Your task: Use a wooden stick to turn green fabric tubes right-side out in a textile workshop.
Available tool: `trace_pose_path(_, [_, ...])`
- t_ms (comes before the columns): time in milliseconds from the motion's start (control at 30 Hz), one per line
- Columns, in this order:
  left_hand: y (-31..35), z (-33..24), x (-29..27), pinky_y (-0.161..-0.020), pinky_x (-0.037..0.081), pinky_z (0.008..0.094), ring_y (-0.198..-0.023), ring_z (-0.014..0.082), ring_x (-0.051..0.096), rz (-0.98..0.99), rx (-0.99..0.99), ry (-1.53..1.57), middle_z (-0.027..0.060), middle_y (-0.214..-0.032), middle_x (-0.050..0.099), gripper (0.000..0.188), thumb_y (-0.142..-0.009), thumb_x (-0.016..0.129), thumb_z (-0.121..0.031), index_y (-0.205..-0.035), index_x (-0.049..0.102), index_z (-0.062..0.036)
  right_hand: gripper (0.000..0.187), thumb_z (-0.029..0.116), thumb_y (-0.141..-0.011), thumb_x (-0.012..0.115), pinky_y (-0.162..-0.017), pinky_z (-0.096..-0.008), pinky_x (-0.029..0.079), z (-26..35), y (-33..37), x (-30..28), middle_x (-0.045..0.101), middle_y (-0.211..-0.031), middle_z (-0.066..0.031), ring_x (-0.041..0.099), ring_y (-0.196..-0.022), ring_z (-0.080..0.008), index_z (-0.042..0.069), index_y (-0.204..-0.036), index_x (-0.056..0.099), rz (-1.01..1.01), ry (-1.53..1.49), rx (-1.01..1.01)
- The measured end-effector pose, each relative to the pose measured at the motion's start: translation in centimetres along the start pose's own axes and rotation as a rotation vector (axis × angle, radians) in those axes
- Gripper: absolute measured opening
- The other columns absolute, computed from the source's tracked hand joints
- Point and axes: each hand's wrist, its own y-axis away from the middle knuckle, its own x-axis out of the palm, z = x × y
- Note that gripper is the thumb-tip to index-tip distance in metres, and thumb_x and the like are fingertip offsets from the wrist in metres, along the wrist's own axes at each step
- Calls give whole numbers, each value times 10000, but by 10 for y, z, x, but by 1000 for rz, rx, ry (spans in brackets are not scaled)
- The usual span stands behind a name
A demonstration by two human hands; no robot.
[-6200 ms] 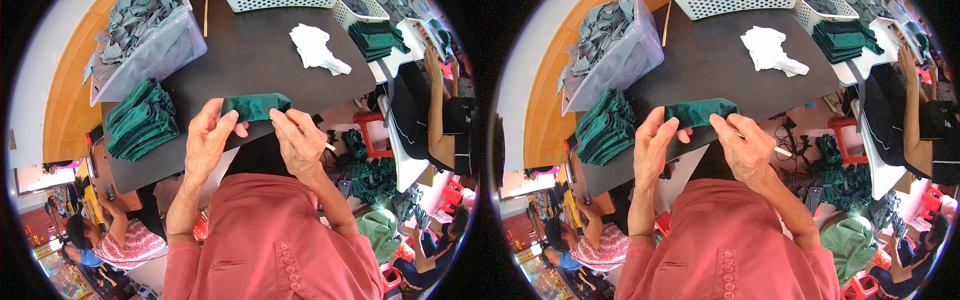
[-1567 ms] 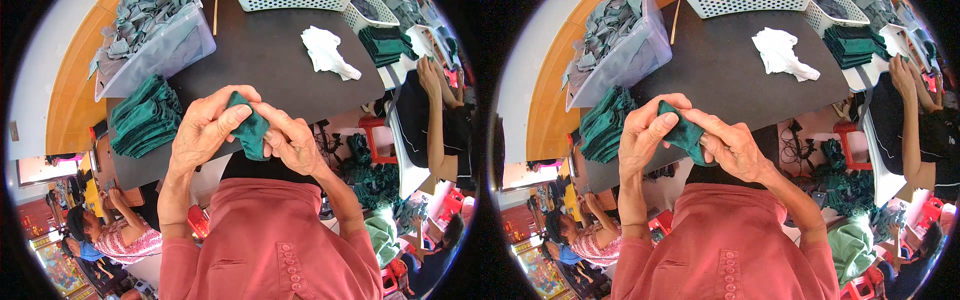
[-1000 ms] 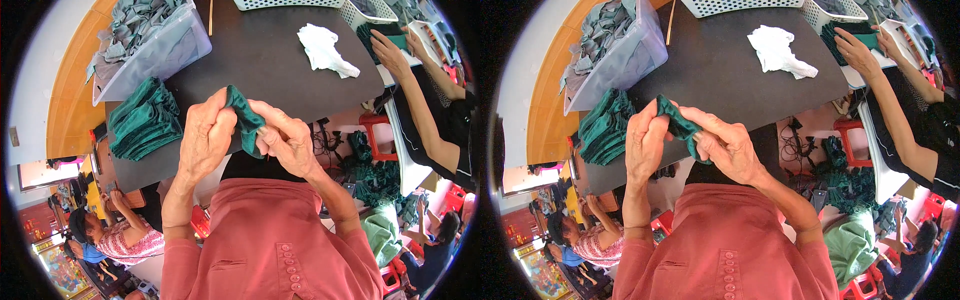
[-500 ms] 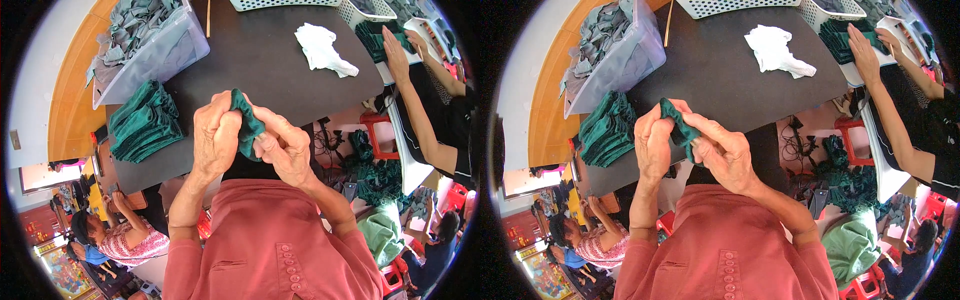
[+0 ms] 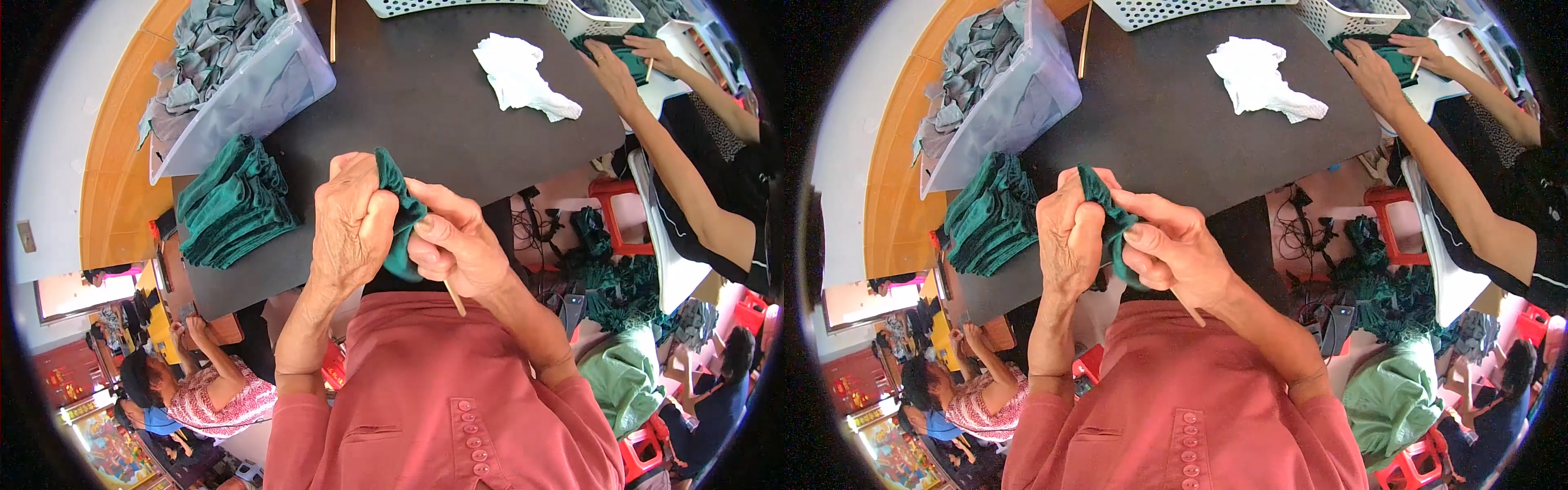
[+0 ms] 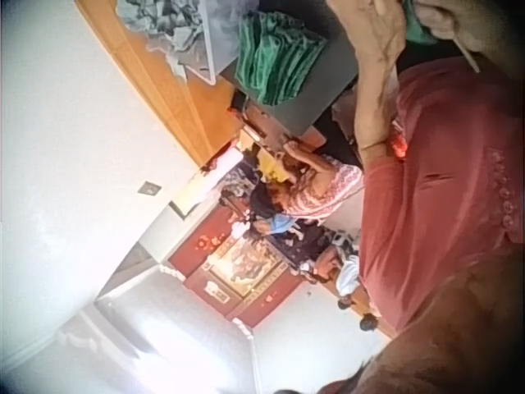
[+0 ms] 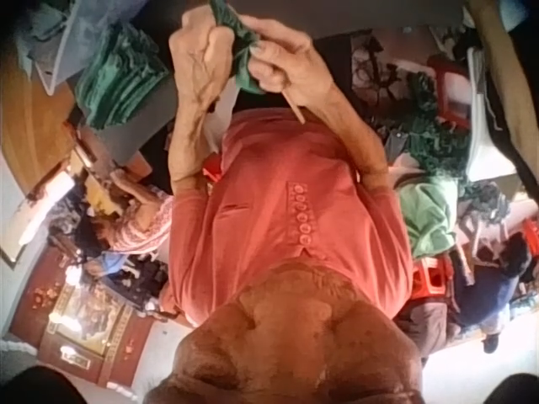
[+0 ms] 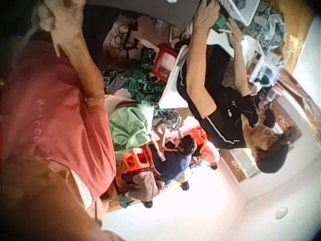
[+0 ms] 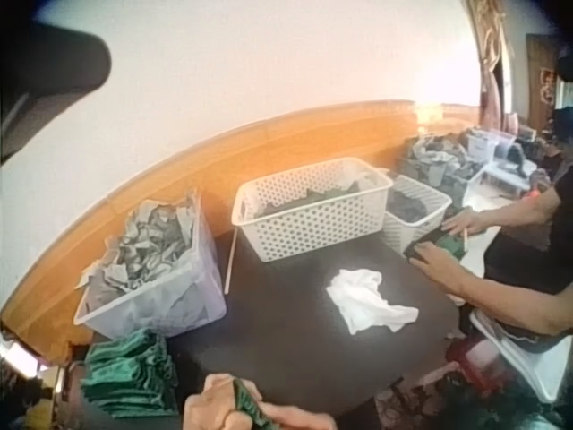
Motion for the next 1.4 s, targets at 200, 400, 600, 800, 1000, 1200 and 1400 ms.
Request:
trace_pose_path(200, [-8,-8,7,-756,410,382,-568,304,436,-77,137,83,121,-599,434,58,-707,463,17,-649,461,13,348,-78,-798,587,-480,-221,374,-4,-7,2,495,-632,-44,455,-536,-91,-4,-1139,605,-250,1248,-879])
trace_pose_path(400, [-4,-7,1,-709,441,365,-706,299,519,57,141,-54,161,-783,580,114,-697,438,-4,-751,528,39,289,3,-870,576,-434,-204,333,-10,-2,-8,516,-688,-11,447,-538,-78,14,-1157,608,-102,429,-397])
trace_pose_path(600, [-8,-1,0,-742,423,396,-679,323,502,95,186,-163,144,-708,523,30,-709,488,-6,-704,503,19,282,0,-848,599,-430,-213,334,-12,-5,-6,490,-647,-19,430,-524,-76,28,-1127,631,-163,605,-504])
trace_pose_path(800, [-9,-1,6,-764,407,411,-657,302,514,73,245,-79,122,-684,524,19,-715,524,1,-702,512,10,431,-103,-709,668,-431,-230,387,-12,-11,-12,506,-635,-50,466,-485,-129,72,-1103,654,-251,1294,-1082])
trace_pose_path(1000, [-4,3,12,-771,412,409,-746,309,540,62,281,-71,133,-762,548,61,-688,530,13,-748,540,18,437,-102,-707,664,-423,-233,382,-12,-11,-17,496,-624,-45,458,-481,-126,77,-1106,652,-274,1293,-1085])
trace_pose_path(1200, [-3,-12,11,-797,436,345,-864,275,540,-67,-2,271,140,-877,559,260,-673,499,19,-921,574,17,416,-95,-719,649,-415,-245,374,-9,-8,-15,469,-602,-43,446,-471,-128,78,-1097,653,-301,1275,-1012])
trace_pose_path(1400, [-8,1,5,-763,427,310,-805,229,536,65,-19,385,123,-818,580,178,-712,420,21,-824,557,35,411,-101,-738,620,-422,-248,366,-11,-7,-13,454,-593,-38,437,-477,-123,63,-1115,639,-222,1201,-936])
